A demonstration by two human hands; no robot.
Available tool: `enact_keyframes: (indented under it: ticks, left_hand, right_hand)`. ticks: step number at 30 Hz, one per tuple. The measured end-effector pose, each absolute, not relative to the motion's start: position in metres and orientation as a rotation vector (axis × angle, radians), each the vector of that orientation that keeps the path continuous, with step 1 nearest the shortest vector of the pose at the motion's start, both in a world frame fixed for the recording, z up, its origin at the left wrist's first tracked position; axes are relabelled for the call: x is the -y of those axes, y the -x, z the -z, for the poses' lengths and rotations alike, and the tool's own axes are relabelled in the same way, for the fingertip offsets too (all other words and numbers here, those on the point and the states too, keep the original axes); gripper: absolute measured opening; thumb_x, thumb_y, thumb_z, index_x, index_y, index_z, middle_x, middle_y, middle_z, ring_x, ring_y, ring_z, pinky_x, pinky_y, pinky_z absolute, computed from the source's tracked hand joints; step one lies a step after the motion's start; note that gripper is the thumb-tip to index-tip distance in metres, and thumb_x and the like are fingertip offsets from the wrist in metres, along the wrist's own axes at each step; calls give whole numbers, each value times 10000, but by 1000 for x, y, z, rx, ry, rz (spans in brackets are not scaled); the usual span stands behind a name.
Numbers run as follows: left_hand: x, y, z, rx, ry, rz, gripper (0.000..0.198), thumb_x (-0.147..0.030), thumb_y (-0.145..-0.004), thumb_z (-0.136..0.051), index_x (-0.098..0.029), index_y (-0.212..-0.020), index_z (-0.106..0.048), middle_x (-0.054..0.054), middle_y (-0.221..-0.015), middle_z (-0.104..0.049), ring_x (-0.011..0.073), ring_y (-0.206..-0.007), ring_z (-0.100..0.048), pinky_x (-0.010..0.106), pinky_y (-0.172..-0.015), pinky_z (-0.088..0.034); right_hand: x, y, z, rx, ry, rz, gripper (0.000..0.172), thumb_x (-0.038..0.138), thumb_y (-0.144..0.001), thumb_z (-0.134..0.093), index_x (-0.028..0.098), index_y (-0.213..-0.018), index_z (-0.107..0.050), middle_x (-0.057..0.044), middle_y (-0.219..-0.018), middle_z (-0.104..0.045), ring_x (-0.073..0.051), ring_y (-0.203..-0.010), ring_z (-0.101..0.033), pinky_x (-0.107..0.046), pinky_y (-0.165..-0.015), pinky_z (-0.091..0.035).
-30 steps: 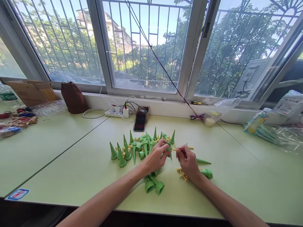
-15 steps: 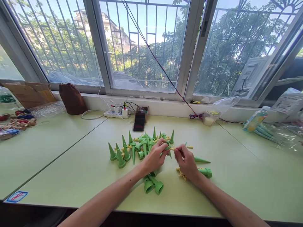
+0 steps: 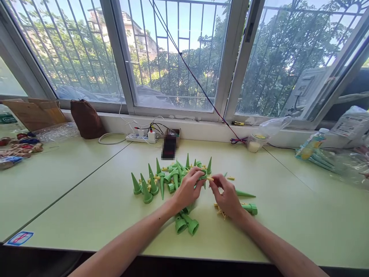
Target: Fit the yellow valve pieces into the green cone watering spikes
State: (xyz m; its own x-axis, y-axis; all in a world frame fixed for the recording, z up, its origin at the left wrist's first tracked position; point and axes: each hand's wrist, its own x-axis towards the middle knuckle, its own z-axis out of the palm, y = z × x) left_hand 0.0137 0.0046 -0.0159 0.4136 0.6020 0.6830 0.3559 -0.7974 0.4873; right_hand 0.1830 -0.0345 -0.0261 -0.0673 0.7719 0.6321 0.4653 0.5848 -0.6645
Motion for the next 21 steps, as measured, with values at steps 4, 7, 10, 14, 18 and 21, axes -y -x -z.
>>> enact_keyframes:
  ticks: [4, 7, 10, 14, 18, 21]
  left_hand:
    - [-3, -15, 17, -828, -2396, -1348, 115, -138, -932, -489, -200, -991, -566, 83, -1064, -559, 197, -1000, -589, 329, -837, -542]
    - [-3, -15, 17, -809, -2412, -1342, 116, -126, -932, -489, -193, -988, -565, 84, -1054, -561, 190, -975, -591, 334, -854, -533]
    - [-3, -15, 17, -813, -2426, -1333, 116, -114, -926, -495, -185, -984, -567, 88, -1047, -563, 190, -969, -590, 330, -859, -525]
    - [-3, -14, 16, -791, -2461, -1312, 116, -116, -934, -490, -183, -989, -567, 94, -1061, -563, 191, -981, -584, 325, -866, -513]
    - [-3, -13, 15, -758, -2494, -1311, 111, -129, -950, -476, -181, -995, -563, 92, -1037, -556, 182, -934, -574, 309, -824, -510]
    - [-3, -13, 14, -745, -2506, -1302, 103, -128, -952, -479, -178, -988, -561, 92, -1039, -551, 178, -931, -569, 302, -824, -505]
  right_hand:
    - [33, -184, 29, 1720, 1029, -356, 129, 296, -985, -474, 212, -900, -522, 12, -703, -591, -140, -610, -554, -241, -607, -451]
    - [32, -185, 31, 1728, 1037, -357, 150, 299, -986, -472, 210, -877, -523, 22, -677, -564, -134, -597, -531, -236, -599, -437]
    - [32, -186, 31, 1738, 1042, -366, 172, 302, -984, -476, 207, -849, -522, 30, -652, -539, -128, -583, -506, -231, -586, -421]
    - [31, -188, 32, 1739, 1048, -382, 170, 301, -981, -478, 205, -849, -526, 36, -641, -512, -124, -575, -475, -227, -570, -398]
    - [30, -189, 34, 1739, 1062, -391, 172, 298, -978, -483, 203, -841, -526, 46, -629, -475, -117, -565, -431, -224, -557, -363]
    - [30, -190, 35, 1736, 1059, -403, 167, 298, -978, -484, 203, -849, -531, 48, -633, -468, -114, -566, -416, -221, -559, -357]
